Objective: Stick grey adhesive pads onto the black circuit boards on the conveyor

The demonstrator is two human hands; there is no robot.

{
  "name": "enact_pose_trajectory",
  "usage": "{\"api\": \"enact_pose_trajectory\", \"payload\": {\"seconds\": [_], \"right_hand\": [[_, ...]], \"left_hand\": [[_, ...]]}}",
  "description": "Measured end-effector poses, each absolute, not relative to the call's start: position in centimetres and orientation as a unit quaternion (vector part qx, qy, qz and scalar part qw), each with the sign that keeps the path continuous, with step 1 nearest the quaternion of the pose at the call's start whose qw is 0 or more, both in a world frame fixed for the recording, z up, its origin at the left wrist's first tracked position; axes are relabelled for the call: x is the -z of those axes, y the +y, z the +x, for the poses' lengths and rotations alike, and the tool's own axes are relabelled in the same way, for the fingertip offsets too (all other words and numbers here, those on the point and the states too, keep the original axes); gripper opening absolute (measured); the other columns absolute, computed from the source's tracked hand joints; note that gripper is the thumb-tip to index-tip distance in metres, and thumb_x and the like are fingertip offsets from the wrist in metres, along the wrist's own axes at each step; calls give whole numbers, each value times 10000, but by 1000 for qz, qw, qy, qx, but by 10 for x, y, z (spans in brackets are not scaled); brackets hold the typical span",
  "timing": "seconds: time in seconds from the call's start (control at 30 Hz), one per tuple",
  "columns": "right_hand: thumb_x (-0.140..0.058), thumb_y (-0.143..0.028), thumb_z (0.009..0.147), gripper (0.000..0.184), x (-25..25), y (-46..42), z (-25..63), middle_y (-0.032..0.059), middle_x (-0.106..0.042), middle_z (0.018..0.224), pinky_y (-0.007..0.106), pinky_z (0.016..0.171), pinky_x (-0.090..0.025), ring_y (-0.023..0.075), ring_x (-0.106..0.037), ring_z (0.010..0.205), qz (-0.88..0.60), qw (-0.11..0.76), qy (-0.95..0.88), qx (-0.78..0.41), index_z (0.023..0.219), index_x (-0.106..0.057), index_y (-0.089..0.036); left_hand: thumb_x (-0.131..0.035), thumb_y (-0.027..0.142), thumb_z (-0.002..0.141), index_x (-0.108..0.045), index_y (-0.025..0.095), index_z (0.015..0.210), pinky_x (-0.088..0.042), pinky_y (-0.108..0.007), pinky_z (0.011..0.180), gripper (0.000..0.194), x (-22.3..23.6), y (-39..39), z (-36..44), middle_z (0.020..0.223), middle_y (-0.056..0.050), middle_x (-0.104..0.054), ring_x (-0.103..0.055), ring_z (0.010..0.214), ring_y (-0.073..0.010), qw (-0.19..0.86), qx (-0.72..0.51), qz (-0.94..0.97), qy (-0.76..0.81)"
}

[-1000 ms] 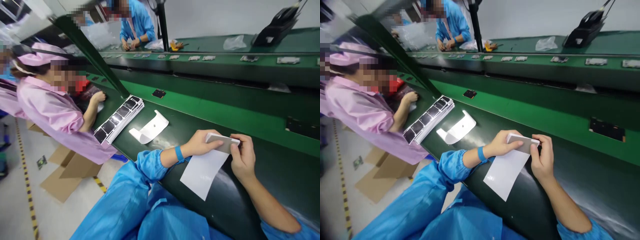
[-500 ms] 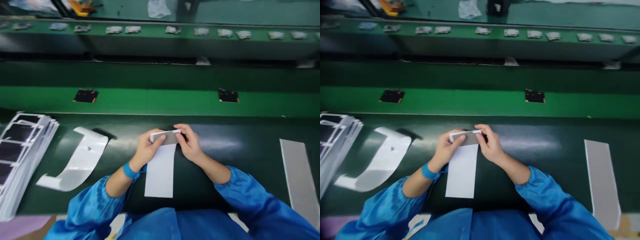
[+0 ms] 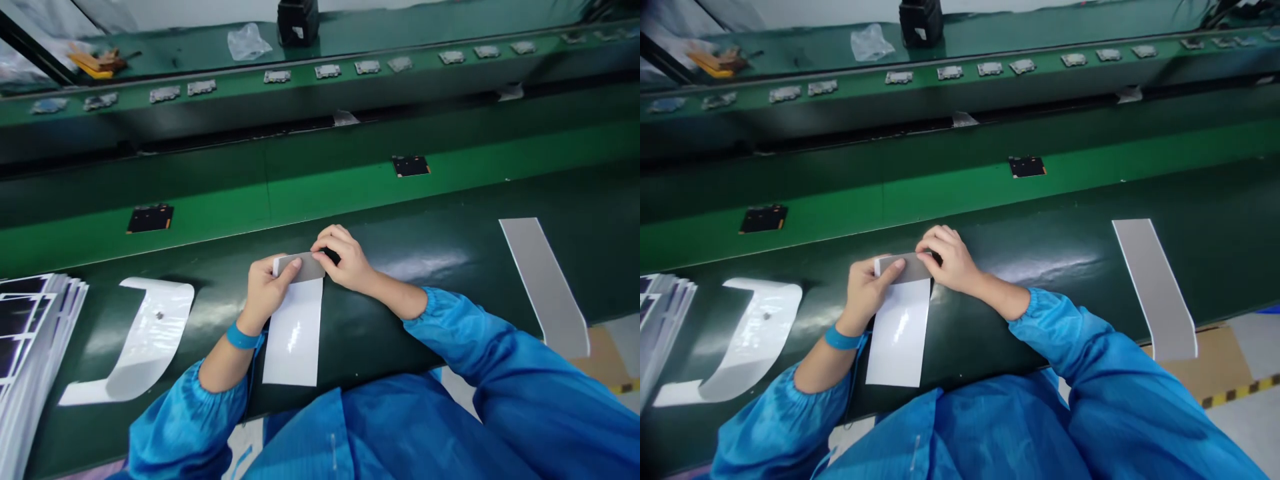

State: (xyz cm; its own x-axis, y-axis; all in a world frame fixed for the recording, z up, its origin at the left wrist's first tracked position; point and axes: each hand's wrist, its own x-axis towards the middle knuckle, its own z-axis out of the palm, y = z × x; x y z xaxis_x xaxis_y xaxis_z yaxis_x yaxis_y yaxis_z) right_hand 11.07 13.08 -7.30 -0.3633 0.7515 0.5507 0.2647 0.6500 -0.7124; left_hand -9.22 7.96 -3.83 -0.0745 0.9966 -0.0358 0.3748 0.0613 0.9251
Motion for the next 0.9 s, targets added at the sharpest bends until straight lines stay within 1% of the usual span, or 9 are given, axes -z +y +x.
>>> {"api": "enact_pose_trajectory", "payload": {"seconds": [0.13,0.23,0.4,0.5,0.53,0.6,0.67,0.9], "right_hand": [[-590,-229,1036,124,74,132,113,88,-650,1007,431,894,-456,247,-583,980,-326,430,-807,-241,928,-645,-204],[-553,-226,1040,141,74,131,112,91,-622,1001,429,893,-446,247,-563,972,-316,417,-814,-253,907,-594,-207],[-486,-195,1033,129,70,131,111,75,-580,972,367,827,-471,214,-563,940,-301,455,-766,-340,908,-513,-216],[-526,-172,994,49,70,130,109,64,-623,982,336,796,-482,200,-587,934,-309,442,-754,-375,974,-539,-215],[-544,-156,977,68,70,129,109,59,-641,980,330,795,-485,197,-595,931,-306,437,-757,-377,1011,-552,-214],[-563,-120,955,156,72,127,108,48,-661,970,324,794,-491,192,-606,918,-300,430,-767,-370,1080,-570,-213],[-565,-92,951,205,73,123,107,40,-656,947,320,782,-494,190,-607,895,-300,431,-776,-351,1115,-579,-215],[-546,-67,989,241,75,120,108,37,-648,910,338,761,-514,201,-605,846,-285,423,-819,-261,1172,-570,-222]], "left_hand": [[-761,518,785,-646,155,602,-348,-239,523,423,38,81,-91,581,-1,-526,-433,570,-122,394,-391,552,622],[-763,522,766,-621,157,577,-318,-235,506,434,37,82,-90,559,9,-492,-403,546,-110,404,-390,547,621],[-751,521,740,-635,154,595,-296,-235,497,411,36,83,-89,555,12,-477,-386,538,-107,427,-379,538,620],[-748,524,742,-615,156,592,-293,-232,498,419,39,83,-89,556,13,-466,-380,542,-106,435,-375,538,617],[-747,524,745,-601,158,586,-287,-230,497,425,39,82,-89,555,15,-458,-373,542,-104,435,-376,538,616],[-739,521,753,-574,163,578,-268,-228,495,432,40,81,-89,553,19,-442,-356,542,-99,435,-378,539,615],[-726,515,762,-545,169,568,-257,-228,499,436,39,79,-88,550,23,-428,-342,542,-95,440,-378,539,611],[-691,504,811,-478,184,565,-240,-237,535,457,43,76,-86,556,36,-396,-313,567,-92,470,-375,551,579]]}}
